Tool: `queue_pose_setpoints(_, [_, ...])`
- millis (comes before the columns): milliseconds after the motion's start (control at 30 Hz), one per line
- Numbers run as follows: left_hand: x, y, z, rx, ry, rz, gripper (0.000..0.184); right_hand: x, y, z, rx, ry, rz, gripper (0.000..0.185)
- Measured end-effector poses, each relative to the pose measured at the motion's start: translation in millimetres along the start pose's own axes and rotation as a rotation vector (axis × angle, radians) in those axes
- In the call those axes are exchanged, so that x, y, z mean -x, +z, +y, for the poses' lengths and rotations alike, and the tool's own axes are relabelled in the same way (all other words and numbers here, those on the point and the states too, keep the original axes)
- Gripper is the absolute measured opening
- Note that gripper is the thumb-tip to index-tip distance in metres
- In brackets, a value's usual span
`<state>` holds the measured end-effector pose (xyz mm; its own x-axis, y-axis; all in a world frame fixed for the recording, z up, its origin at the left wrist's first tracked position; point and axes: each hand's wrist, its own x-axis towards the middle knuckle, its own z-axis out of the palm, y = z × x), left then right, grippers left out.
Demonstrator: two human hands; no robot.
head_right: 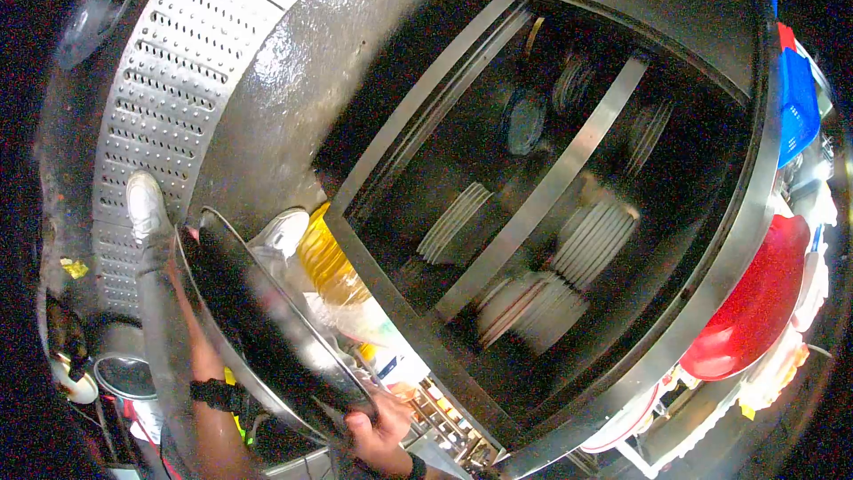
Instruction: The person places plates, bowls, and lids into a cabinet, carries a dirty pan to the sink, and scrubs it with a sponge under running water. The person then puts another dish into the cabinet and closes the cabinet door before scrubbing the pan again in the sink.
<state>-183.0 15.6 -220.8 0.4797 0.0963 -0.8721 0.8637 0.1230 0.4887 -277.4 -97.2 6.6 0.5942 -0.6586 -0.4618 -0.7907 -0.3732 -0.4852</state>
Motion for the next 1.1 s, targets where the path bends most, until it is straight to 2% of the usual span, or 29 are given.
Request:
queue_pose_setpoints(67, [0.8,2.0,1.7,0.149,-0.080,0.028,0.030,-3.2,4.2,-1.3,0.027,-0.035,0.070,0.048])
queue_pose_setpoints(100, [1.2,1.0,2.2,0.146,-0.079,0.026,0.030,-2.3,4.7,-2.4,0.024,-0.032,0.073,0.048])
queue_pose_setpoints(167, [1.5,-1.1,3.0,0.083,-0.057,0.029,0.031,-0.2,5.5,-5.0,0.076,0.120,0.070,0.039])
queue_pose_setpoints(300, [-4.0,-8.5,-1.2,0.002,-0.001,-0.012,0.033,2.8,7.8,-5.7,0.068,0.106,0.077,0.036])
queue_pose_setpoints(400, [-2.0,-8.9,-4.0,0.088,-0.030,0.000,0.034,7.3,5.7,1.7,0.027,0.145,0.029,0.035])
queue_pose_setpoints(467, [-4.3,-14.2,-6.7,-0.001,0.014,-0.040,0.033,3.4,8.7,3.2,0.077,0.035,0.074,0.038])
queue_pose_setpoints(600, [-5.3,-14.7,-13.5,-0.009,0.047,-0.041,0.033,1.2,11.6,3.8,0.065,0.012,0.103,0.046])
queue_pose_setpoints(667, [-5.9,-18.4,-15.6,-0.180,0.155,-0.055,0.034,2.9,13.3,7.1,0.015,0.000,0.131,0.046])
queue_pose_setpoints(700, [-5.8,-19.6,-18.1,-0.191,0.154,-0.061,0.034,3.9,9.0,9.2,0.023,0.012,0.074,0.045])
queue_pose_setpoints(767, [-4.8,-21.4,-23.7,0.128,-0.077,-0.009,0.037,0.0,11.4,9.7,0.005,-0.007,0.090,0.044])
queue_pose_setpoints(900, [-0.3,-22.1,-20.6,0.107,-0.112,0.009,0.044,-4.9,10.6,2.4,-0.075,0.020,0.042,0.042])
queue_pose_setpoints(1000, [-4.1,-13.2,-11.2,0.004,0.005,0.084,0.054,-26.2,3.2,-7.5,-0.124,-0.019,-0.077,0.039])
queue_pose_setpoints(1067, [-14.5,-5.7,7.1,0.238,-0.162,0.054,0.062,-42.9,-3.3,-13.0,-0.174,-0.020,-0.136,0.039])
queue_pose_setpoints(1100, [-22.7,-8.6,8.3,0.239,-0.072,0.004,0.063,-56.5,-3.3,-22.8,-0.172,-0.068,-0.102,0.036])
